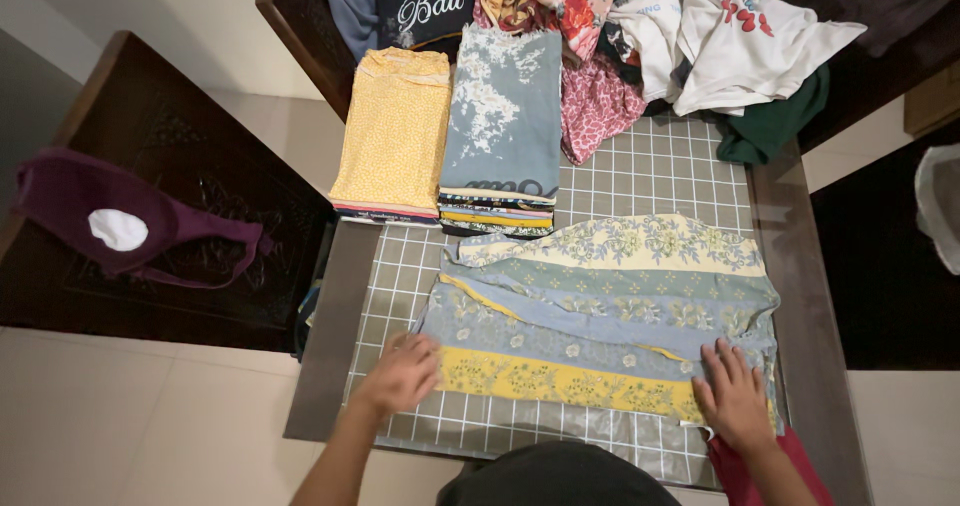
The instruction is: The person picks up several garments from a table and folds them one by one, placing each finished item onto a growing stack.
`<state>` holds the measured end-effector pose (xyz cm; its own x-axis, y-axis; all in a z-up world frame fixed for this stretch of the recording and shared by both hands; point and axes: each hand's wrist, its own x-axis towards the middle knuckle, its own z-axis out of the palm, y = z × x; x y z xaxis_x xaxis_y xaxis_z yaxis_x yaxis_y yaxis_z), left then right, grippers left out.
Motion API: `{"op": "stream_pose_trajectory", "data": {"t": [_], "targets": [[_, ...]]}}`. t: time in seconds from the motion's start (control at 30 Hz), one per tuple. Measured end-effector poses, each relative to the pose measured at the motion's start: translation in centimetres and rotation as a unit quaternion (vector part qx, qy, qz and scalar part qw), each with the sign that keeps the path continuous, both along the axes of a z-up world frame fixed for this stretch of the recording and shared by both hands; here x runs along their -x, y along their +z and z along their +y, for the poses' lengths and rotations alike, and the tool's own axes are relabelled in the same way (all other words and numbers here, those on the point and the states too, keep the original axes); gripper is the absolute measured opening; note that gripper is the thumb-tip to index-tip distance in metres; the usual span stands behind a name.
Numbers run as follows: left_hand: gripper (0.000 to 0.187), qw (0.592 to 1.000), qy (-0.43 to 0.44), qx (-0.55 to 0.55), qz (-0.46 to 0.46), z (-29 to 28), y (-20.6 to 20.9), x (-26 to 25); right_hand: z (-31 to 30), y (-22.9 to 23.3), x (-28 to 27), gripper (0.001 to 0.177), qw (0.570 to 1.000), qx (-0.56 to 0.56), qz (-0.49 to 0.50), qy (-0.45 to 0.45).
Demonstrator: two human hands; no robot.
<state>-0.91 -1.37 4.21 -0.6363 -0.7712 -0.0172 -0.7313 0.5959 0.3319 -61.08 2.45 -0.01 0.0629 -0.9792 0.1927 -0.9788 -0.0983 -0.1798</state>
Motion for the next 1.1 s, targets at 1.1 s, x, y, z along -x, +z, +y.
{"op": "stream_pose_trajectory", "data": {"t": [1.1], "targets": [[0.015,0.973,0.101,0.174,0.109,-9.7,0.1,6.6,-5.4,0.3,0.7,0.023,0.998,-0.039,-0.042,-0.026]]}}
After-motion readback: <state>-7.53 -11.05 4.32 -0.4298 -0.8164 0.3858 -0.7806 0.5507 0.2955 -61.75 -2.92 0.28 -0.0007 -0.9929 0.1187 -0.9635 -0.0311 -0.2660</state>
